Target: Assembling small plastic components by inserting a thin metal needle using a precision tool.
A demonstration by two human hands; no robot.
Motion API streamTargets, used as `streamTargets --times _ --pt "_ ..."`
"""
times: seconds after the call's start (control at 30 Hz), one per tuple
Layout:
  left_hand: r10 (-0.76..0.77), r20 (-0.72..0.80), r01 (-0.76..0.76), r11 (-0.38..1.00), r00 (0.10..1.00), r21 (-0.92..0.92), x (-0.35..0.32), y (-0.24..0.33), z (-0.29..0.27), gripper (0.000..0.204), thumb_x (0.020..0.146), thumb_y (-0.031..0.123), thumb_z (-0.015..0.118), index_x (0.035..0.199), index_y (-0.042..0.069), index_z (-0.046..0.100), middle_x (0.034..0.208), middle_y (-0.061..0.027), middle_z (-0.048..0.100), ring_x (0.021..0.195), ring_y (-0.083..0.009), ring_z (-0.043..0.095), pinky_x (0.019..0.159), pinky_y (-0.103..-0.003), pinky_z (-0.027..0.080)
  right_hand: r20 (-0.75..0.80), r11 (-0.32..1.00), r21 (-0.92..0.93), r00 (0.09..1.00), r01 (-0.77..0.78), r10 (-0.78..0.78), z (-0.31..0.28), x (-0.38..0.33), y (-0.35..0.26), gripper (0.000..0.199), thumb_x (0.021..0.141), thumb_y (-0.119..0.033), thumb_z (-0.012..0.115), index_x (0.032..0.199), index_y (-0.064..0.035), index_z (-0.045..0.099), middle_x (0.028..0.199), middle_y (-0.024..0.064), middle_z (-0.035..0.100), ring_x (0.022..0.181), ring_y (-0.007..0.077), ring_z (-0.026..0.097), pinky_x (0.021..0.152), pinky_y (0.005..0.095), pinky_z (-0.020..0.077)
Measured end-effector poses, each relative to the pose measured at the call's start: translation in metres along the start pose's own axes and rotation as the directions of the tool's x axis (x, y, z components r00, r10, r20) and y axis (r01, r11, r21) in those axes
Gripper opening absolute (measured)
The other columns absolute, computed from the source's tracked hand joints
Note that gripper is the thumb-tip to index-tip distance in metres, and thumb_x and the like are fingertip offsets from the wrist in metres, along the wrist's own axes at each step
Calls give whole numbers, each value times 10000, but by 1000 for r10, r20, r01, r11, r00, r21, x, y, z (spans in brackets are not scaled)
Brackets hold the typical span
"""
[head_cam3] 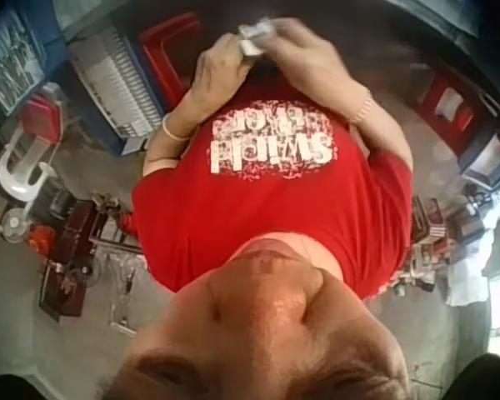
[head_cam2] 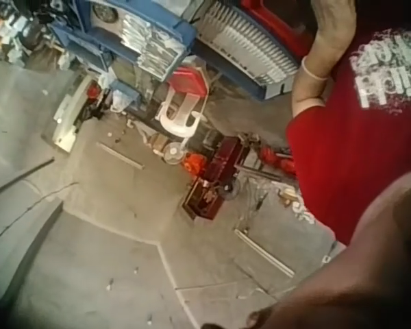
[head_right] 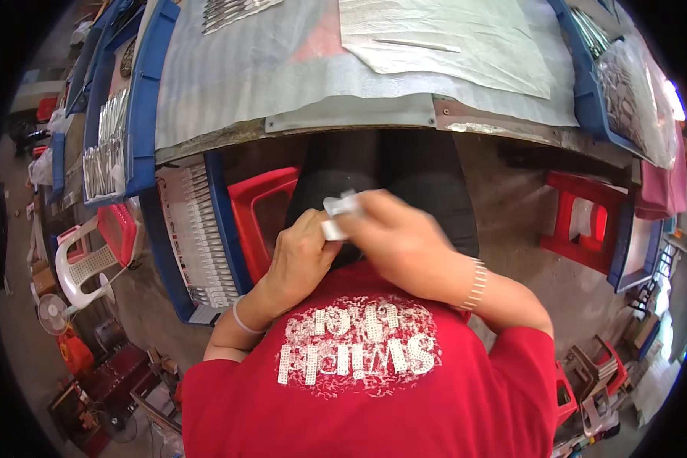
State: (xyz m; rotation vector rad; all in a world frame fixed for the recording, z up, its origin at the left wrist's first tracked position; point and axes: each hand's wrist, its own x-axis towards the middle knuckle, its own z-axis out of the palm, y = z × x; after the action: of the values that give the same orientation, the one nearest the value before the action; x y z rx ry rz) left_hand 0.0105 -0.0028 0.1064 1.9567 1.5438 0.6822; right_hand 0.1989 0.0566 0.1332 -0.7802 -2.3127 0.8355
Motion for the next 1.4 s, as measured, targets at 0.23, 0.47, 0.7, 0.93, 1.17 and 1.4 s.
streamTargets --times 0.23,0.47,0.7,0.93,1.17,1.4 --pt "-27 11 26 995 1000 94 -14 -7 -4 162 850 100 654 927 -7 561 799 -176 563 642 -374 611 554 -438 500 -97 991 41 988 124 -120 29 19 17 246 706 11 656 948 5 611 843 140 566 744 309 610 632 385 516" --pt "-63 30 64 998 998 -23 -8 -6 -7 160 846 88 656 931 -11 563 791 -183 565 672 -402 594 557 -463 483 -83 993 115 996 -12 22 25 16 17 219 775 -3 629 994 -10 630 899 145 580 792 308 617 656 375 521" --pt "-157 67 163 981 985 -101 -11 -3 -16 201 800 48 712 955 -37 617 808 -194 612 705 -374 614 596 -426 477 -79 980 165 989 -107 122 31 13 22 272 727 49 639 994 -1 617 863 154 577 745 339 601 633 399 503" --pt "-119 71 116 992 990 41 -11 -10 -11 165 828 99 672 880 -31 584 776 -174 582 625 -359 616 544 -424 506 6 935 265 970 -236 243 35 20 31 216 784 60 601 994 12 610 826 135 578 676 272 615 576 351 507" --pt "66 67 -82 959 996 271 -5 -25 -6 137 845 93 611 914 -22 584 732 -105 541 592 -231 608 515 -337 495 -17 963 192 980 -190 197 37 31 48 184 711 11 634 891 -25 621 768 109 558 716 319 567 656 406 480" --pt "212 64 -222 918 975 330 -7 -27 -17 185 811 80 644 955 -32 616 704 -75 514 564 -195 570 488 -313 461 36 977 124 985 -172 169 28 31 43 254 750 -17 691 995 -37 626 835 99 617 746 303 576 672 381 470"
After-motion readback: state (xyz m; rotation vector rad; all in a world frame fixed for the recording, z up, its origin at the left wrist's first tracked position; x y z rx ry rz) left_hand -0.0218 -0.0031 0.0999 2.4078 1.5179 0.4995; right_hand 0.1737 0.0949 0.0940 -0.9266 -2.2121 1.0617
